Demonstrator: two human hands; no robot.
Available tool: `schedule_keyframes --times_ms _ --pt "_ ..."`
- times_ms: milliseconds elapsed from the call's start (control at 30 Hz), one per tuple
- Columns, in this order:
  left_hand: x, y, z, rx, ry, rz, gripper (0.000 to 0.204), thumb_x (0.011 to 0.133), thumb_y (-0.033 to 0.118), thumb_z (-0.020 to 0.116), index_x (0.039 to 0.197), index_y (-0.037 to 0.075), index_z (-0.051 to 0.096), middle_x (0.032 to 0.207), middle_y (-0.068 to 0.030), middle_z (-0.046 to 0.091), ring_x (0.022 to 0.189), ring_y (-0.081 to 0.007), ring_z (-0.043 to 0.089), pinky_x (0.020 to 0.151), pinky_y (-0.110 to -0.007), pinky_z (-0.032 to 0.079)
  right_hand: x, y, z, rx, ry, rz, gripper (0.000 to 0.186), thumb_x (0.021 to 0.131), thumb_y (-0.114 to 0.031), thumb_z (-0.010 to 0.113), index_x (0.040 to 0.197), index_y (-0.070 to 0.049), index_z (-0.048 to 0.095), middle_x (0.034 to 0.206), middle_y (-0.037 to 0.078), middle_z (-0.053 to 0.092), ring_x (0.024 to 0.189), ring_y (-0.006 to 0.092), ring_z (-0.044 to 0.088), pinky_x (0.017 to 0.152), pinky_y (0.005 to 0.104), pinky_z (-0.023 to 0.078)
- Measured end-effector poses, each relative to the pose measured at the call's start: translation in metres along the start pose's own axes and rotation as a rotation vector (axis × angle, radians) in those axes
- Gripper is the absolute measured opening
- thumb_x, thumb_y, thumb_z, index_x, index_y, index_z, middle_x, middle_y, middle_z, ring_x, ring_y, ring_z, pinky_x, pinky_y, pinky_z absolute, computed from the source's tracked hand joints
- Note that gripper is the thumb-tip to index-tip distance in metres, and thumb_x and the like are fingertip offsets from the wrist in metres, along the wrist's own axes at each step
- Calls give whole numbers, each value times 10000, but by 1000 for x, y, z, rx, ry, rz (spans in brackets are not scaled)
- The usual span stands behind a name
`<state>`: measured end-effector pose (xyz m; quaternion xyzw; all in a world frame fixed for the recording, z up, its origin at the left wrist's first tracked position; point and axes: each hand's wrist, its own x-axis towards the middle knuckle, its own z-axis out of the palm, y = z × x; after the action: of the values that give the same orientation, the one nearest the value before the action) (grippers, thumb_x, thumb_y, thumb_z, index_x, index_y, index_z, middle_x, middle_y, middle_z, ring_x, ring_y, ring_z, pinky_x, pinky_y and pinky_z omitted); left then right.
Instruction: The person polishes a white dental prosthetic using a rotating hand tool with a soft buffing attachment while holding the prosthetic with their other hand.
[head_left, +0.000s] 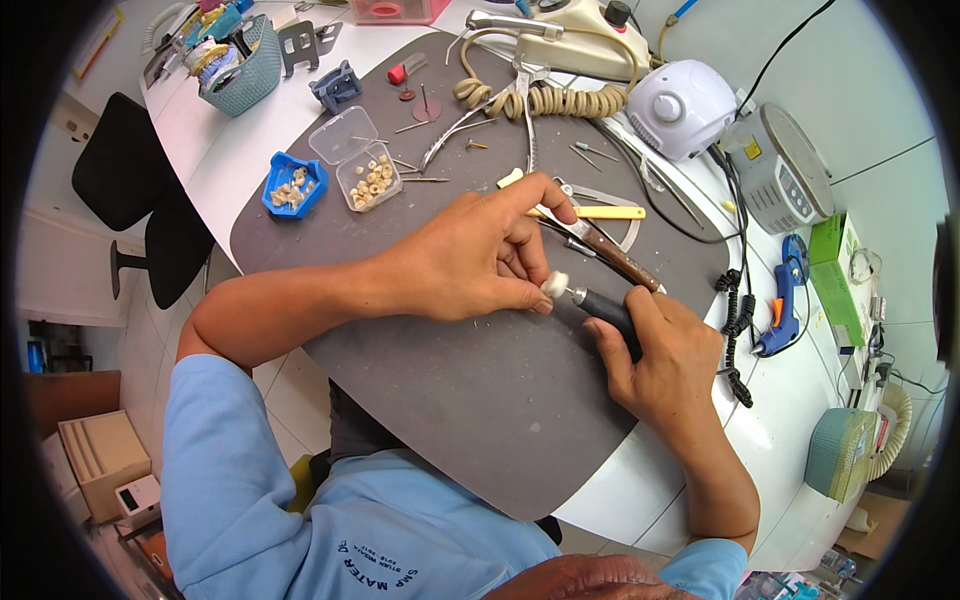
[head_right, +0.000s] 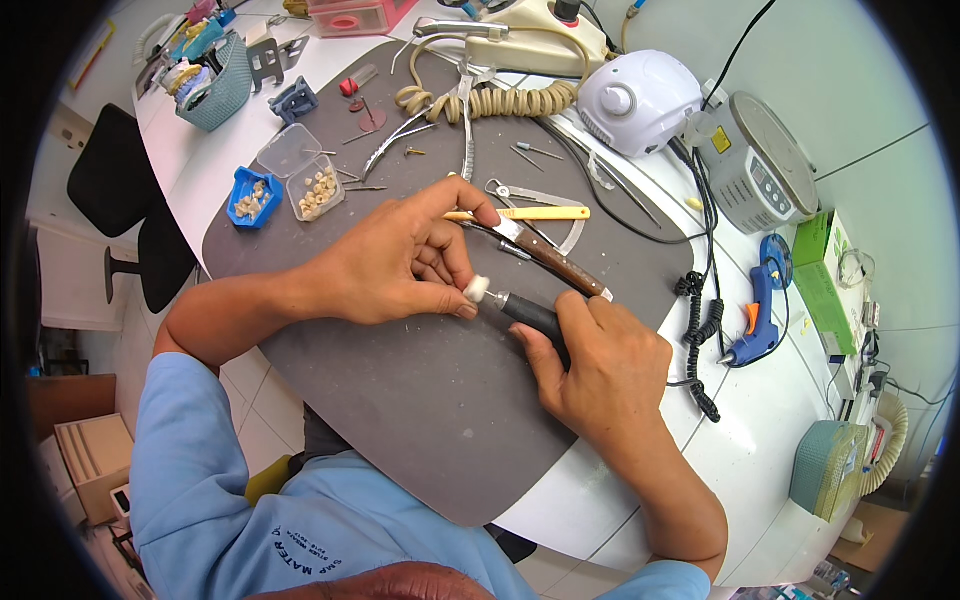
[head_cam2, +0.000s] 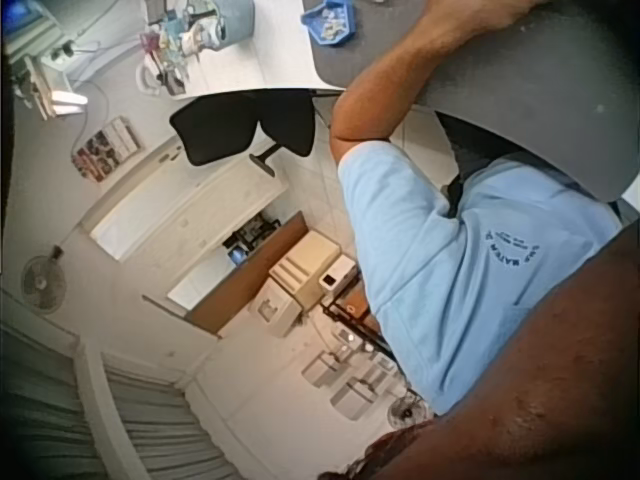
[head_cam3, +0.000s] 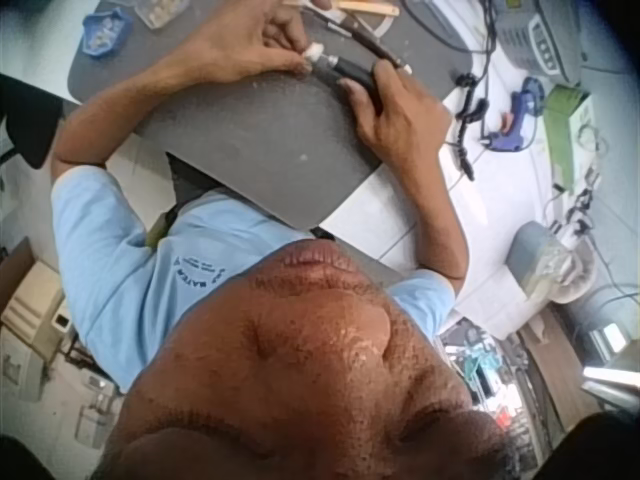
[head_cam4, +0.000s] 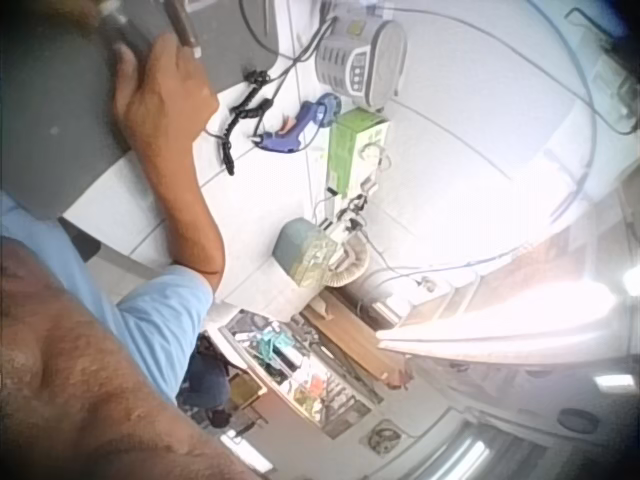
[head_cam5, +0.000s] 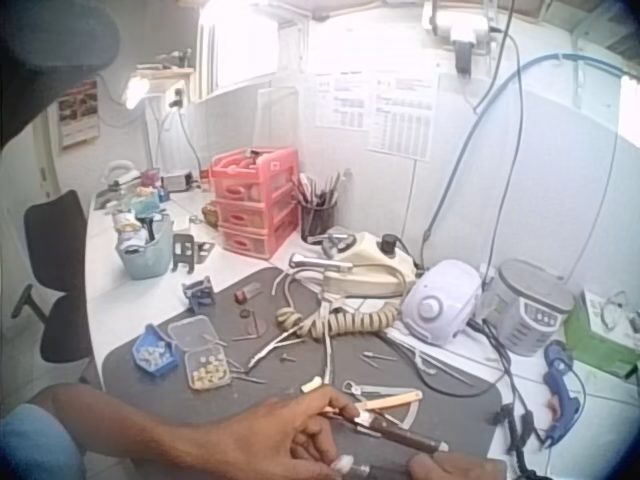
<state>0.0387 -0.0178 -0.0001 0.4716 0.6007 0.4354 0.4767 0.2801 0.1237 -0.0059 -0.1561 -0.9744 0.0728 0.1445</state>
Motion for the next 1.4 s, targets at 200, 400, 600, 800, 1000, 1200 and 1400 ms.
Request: schedule_keyframes --times_ms 200,400,600,800,1000,1200,1400 --pt "0 1 1 -23 -4 -3 703 919 -51 852 1496 29 458 946 -65 753 858 -94 730 781 -257 590 1 0 -2 8 -5 0 418 929 -400 873 864 -82 610 724 81 583 631 294 634 526 444 435" --pt "0 2 -1 21 -18 11 652 951 -62 799 1496 18 452 948 -85 757 918 -141 789 816 -273 617 0 1 -1 22 2 -1 410 932 -399 869 865 -83 616 725 84 584 630 301 635 524 448 432" --pt "0 -1 -1 1 -14 19 659 951 -58 806 1501 12 450 948 -84 761 920 -135 789 818 -272 618 1 0 -2 31 -15 5 414 937 -406 861 851 -84 616 727 90 587 628 306 635 527 449 435" --pt "0 1 -1 -6 -9 1 696 924 -62 837 1501 14 455 942 -77 758 892 -111 753 810 -267 607 1 2 -3 52 -18 4 409 932 -398 863 845 -84 615 723 87 591 627 306 636 526 448 435" --pt "0 2 1 -2 -7 -6 711 915 -57 849 1503 20 457 940 -71 754 880 -101 736 798 -261 596 2 2 -5 35 -17 2 406 929 -393 865 844 -85 614 719 86 588 624 304 634 527 445 435" --pt "0 0 0 38 -8 15 731 908 -58 855 1513 29 453 936 -62 748 864 -95 726 792 -256 591 0 0 0 24 0 12 414 934 -401 865 844 -87 611 713 80 580 622 297 631 528 445 439" --pt "0 -1 1 20 -1 7 734 910 -66 848 1519 28 448 945 -68 758 877 -98 742 797 -254 598 1 0 0 26 5 0 425 932 -411 872 846 -88 611 715 77 581 624 289 629 529 441 441"
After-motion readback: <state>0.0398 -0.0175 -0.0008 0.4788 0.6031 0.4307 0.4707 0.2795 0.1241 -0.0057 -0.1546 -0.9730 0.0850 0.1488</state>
